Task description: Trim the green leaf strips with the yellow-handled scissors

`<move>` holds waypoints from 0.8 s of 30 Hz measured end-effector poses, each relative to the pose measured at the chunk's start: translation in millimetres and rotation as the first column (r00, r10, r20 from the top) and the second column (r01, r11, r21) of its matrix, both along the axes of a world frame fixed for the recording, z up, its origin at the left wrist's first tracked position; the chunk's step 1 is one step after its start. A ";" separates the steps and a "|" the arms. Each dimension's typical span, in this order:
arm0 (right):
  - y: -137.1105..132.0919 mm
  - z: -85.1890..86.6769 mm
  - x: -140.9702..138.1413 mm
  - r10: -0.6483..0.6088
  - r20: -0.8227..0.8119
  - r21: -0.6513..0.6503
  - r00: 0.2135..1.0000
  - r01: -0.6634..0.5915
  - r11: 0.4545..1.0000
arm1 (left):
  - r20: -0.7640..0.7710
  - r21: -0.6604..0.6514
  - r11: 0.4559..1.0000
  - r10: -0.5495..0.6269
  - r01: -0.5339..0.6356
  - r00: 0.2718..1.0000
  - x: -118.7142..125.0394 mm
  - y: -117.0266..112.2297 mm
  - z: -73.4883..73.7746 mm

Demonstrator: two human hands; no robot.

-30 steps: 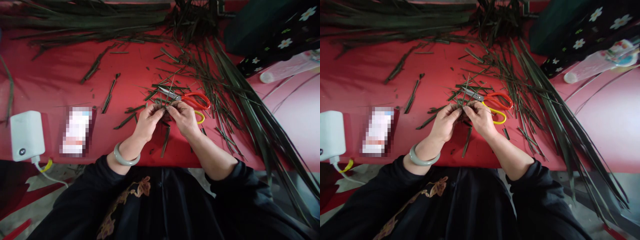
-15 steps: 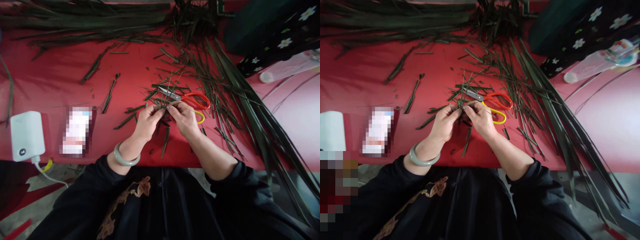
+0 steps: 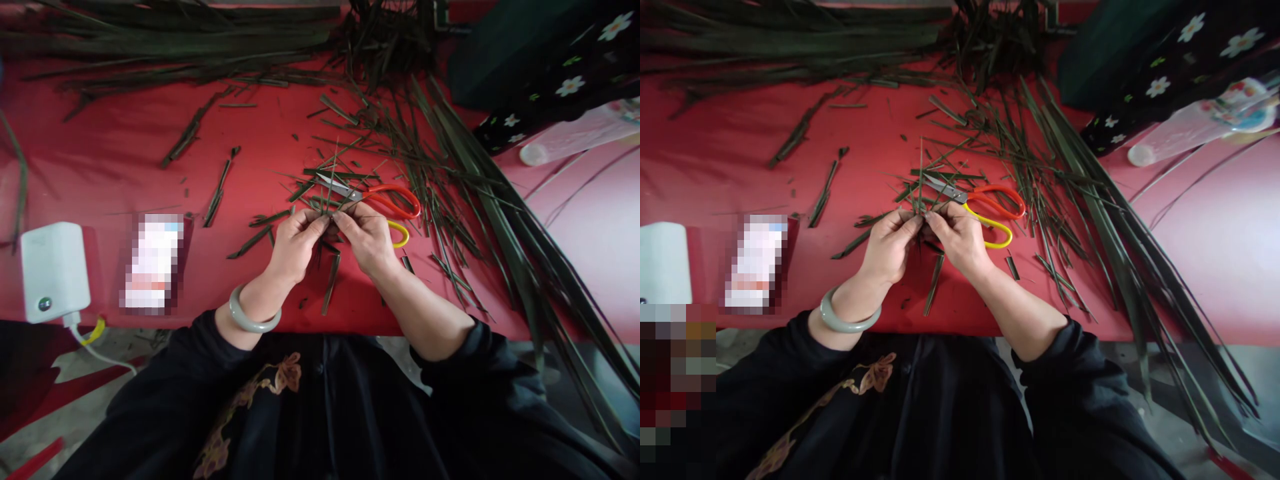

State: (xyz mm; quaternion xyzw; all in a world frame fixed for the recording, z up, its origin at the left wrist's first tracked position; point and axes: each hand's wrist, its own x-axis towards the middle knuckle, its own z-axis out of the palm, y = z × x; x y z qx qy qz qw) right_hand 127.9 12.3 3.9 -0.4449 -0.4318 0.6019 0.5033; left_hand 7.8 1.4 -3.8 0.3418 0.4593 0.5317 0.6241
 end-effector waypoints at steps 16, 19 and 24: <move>1.2 -5.3 0.9 -0.045 0.070 0.059 0.996 0.041 0.997 | -0.059 0.003 0.999 0.041 -0.041 0.997 -1.0 1.1 -0.5; 1.6 -2.7 1.7 -0.085 0.131 0.077 0.988 0.076 0.994 | -0.097 0.010 1.000 0.003 -0.002 0.995 -1.3 0.8 -0.8; 1.9 0.4 2.8 -0.001 0.083 0.033 0.997 -0.001 0.999 | -0.138 0.036 0.999 0.028 -0.023 0.990 -3.2 1.2 -1.7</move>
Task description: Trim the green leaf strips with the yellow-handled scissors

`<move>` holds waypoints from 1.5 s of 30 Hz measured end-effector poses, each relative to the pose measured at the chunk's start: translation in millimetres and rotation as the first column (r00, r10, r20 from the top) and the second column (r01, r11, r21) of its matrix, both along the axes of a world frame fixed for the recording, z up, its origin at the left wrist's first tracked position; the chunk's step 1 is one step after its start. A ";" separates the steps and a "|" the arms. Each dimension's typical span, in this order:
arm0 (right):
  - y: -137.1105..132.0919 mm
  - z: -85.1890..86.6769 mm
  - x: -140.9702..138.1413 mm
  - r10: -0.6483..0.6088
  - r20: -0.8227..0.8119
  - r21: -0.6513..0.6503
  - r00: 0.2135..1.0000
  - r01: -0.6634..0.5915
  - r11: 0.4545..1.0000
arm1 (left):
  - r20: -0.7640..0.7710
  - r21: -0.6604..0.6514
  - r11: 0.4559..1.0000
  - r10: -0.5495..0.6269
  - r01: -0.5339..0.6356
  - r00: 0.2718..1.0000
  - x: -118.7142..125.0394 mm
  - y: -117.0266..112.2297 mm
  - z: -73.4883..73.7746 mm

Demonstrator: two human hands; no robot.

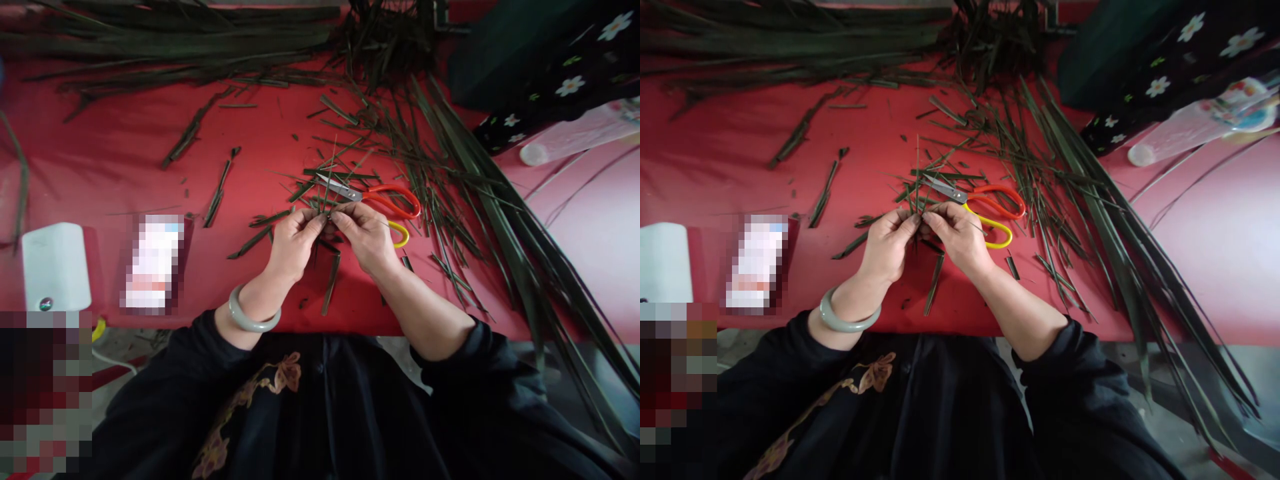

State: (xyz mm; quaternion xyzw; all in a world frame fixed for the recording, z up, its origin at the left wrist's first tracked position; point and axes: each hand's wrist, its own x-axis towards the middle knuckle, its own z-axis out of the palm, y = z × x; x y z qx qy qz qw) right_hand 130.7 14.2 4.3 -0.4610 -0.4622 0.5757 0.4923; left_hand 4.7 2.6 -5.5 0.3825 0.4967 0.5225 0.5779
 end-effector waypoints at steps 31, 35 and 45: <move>-4.9 2.7 -2.8 0.126 0.427 0.140 0.895 -0.204 0.969 | 0.182 0.033 0.997 0.060 -0.067 0.981 -0.5 1.2 4.7; -5.4 2.6 -3.0 0.115 0.437 0.139 0.892 -0.193 0.971 | 0.213 -0.006 1.000 0.031 -0.030 0.976 1.9 0.9 4.0; -2.4 2.2 3.8 0.112 0.481 0.098 0.869 -0.180 0.979 | 0.009 -0.008 1.000 0.022 -0.022 1.000 -4.8 0.7 6.2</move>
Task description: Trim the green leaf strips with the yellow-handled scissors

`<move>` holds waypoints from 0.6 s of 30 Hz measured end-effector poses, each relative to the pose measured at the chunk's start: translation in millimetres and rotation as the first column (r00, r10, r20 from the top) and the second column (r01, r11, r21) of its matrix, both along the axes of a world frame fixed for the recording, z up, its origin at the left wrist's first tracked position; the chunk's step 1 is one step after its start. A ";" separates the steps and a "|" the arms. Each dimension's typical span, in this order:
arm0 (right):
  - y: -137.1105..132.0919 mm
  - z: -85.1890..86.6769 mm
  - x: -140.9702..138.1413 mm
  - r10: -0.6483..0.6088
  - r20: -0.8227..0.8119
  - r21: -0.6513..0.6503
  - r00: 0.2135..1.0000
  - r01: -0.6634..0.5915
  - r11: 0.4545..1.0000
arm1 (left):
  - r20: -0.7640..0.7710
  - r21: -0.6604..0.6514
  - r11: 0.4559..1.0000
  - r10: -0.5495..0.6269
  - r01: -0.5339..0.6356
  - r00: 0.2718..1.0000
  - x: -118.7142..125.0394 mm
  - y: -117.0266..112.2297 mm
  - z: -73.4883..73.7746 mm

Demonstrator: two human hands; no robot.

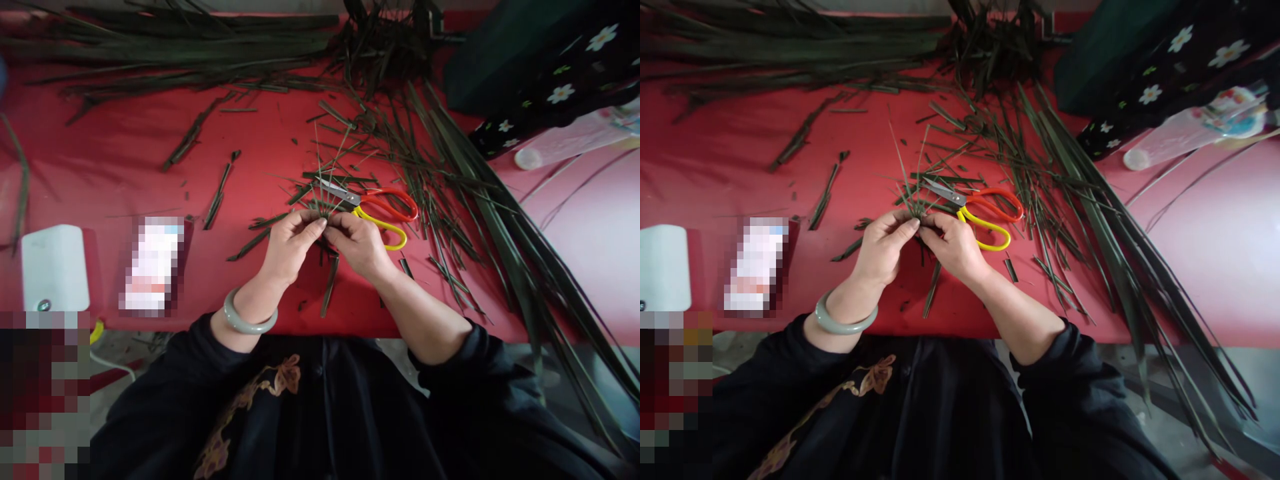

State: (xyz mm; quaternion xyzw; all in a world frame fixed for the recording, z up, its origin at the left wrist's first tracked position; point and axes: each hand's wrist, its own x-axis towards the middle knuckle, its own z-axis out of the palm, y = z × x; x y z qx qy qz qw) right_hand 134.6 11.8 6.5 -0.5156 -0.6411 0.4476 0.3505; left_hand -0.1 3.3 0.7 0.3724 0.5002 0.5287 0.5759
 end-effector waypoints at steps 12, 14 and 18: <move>1.7 5.4 2.6 0.005 0.058 0.007 0.998 -0.005 1.000 | -0.039 -0.005 0.999 0.047 -0.047 0.998 -1.6 2.1 -0.1; 2.6 5.8 4.3 0.015 0.071 0.022 0.997 -0.017 1.000 | -0.043 -0.002 0.999 0.042 -0.042 0.998 -2.0 2.0 -0.4; 3.9 7.3 6.7 0.028 0.110 0.054 0.994 -0.034 0.998 | -0.038 -0.006 1.000 0.026 -0.026 0.999 -2.6 1.4 -1.5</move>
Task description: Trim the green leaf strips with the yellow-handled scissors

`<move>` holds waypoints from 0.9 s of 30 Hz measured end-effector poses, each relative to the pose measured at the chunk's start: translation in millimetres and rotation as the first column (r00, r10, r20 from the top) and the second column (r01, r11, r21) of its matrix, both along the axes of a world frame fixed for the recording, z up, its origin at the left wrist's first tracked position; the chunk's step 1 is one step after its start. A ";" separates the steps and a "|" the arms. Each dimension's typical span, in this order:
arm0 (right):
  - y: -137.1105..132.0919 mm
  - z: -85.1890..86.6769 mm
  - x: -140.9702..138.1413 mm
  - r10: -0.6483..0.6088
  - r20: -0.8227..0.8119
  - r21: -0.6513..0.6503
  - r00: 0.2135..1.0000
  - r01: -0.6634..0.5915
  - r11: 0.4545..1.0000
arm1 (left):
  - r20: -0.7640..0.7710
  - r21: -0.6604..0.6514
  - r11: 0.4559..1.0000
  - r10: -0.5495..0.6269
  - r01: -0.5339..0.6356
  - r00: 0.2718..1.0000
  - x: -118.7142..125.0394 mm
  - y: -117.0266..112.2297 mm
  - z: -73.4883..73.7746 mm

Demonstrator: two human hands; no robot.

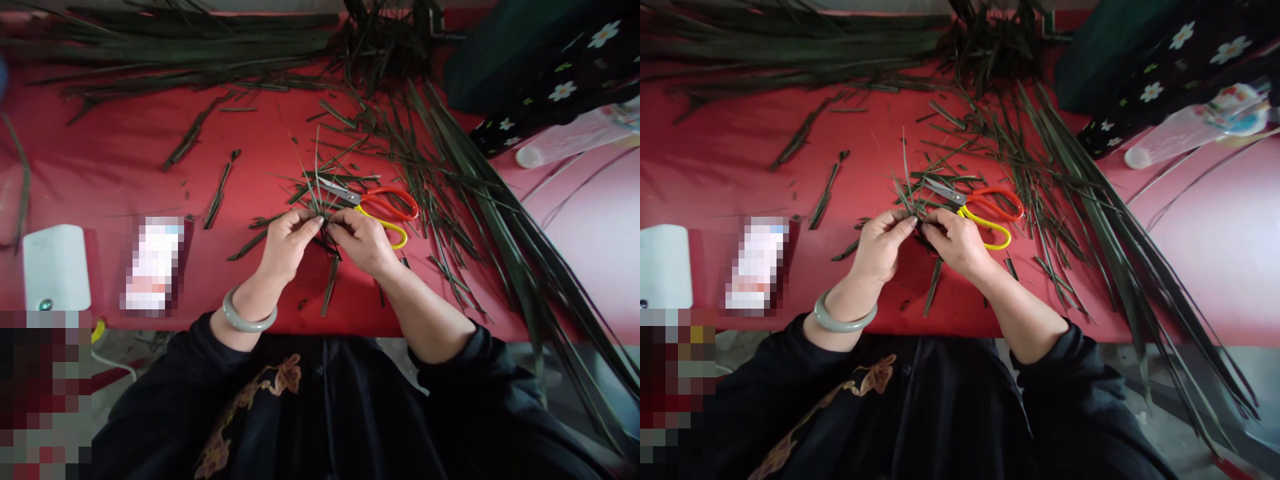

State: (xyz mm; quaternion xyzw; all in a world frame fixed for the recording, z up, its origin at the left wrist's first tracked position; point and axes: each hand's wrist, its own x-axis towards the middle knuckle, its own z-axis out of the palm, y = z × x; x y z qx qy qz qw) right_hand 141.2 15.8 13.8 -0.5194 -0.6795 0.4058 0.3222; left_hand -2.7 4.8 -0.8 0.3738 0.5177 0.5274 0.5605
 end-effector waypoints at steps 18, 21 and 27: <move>5.0 4.5 10.5 0.123 0.084 0.022 0.989 -0.125 0.992 | 0.144 -0.106 0.991 -0.062 0.077 0.988 -2.3 0.9 2.1; 6.0 6.1 12.1 0.120 0.092 0.012 0.988 -0.122 0.992 | 0.161 -0.102 0.990 -0.084 0.101 0.983 -2.2 1.5 3.4; 7.2 4.1 14.6 0.107 0.125 0.024 0.986 -0.111 0.994 | 0.170 -0.081 0.992 -0.080 0.095 0.982 -1.7 1.8 4.4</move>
